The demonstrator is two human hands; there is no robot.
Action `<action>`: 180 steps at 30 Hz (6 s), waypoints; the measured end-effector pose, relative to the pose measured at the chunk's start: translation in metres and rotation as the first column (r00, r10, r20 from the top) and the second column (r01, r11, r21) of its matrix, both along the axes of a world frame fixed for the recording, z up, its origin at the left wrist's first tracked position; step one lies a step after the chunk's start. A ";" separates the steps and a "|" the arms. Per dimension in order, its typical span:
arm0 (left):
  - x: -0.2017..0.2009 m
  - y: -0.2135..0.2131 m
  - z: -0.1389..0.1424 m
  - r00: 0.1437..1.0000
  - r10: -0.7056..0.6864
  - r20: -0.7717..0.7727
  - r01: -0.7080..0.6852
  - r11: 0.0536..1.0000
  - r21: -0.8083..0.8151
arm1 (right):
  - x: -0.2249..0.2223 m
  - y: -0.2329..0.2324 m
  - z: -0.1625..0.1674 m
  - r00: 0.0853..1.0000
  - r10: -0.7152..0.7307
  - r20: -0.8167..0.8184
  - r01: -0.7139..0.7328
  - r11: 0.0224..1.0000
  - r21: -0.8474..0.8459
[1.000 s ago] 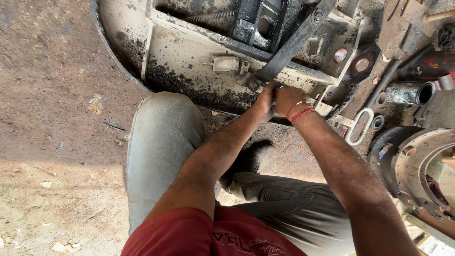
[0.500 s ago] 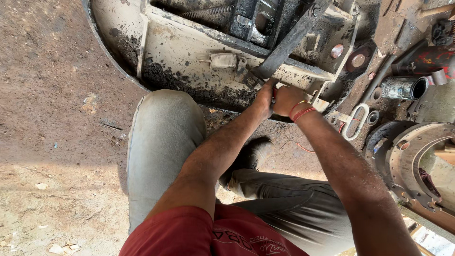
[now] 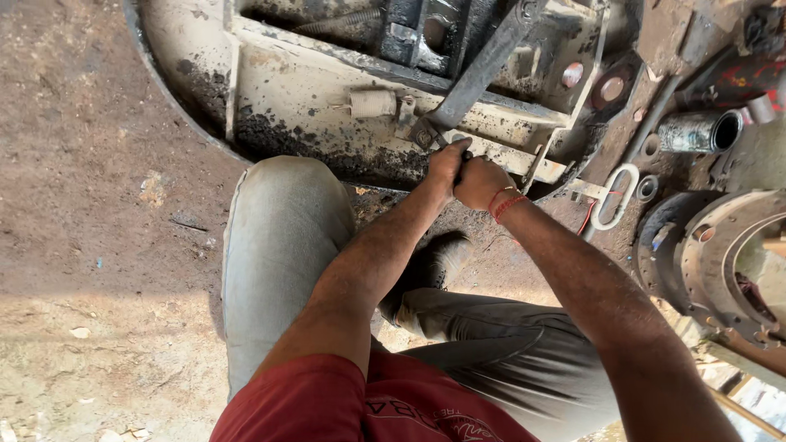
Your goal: The person works on a vehicle's undercarriage suspension assembly, using pliers and a hammer to manipulate a metal bracket and fastener. The person repeatedly adjusts the bracket and strikes it with a hammer while kneeling on the ground.
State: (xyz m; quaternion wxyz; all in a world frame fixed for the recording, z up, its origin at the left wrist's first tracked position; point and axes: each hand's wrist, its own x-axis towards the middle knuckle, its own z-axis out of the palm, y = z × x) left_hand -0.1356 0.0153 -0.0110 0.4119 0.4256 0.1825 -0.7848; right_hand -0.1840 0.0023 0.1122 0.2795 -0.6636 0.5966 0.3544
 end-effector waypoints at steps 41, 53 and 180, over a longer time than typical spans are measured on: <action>-0.003 0.017 -0.009 0.998 0.051 0.036 -0.049 0.998 -0.034 | -0.032 0.023 -0.033 0.890 -0.244 0.386 0.254 0.967 0.025; -0.011 0.017 -0.010 0.992 0.061 0.115 -0.065 0.997 0.036 | -0.037 0.026 -0.041 0.882 -0.311 0.355 0.315 0.948 0.048; 0.030 -0.065 0.064 0.980 0.086 -0.177 -0.079 0.996 0.049 | 0.075 -0.126 0.090 -0.231 0.834 -0.501 -0.968 -0.247 0.035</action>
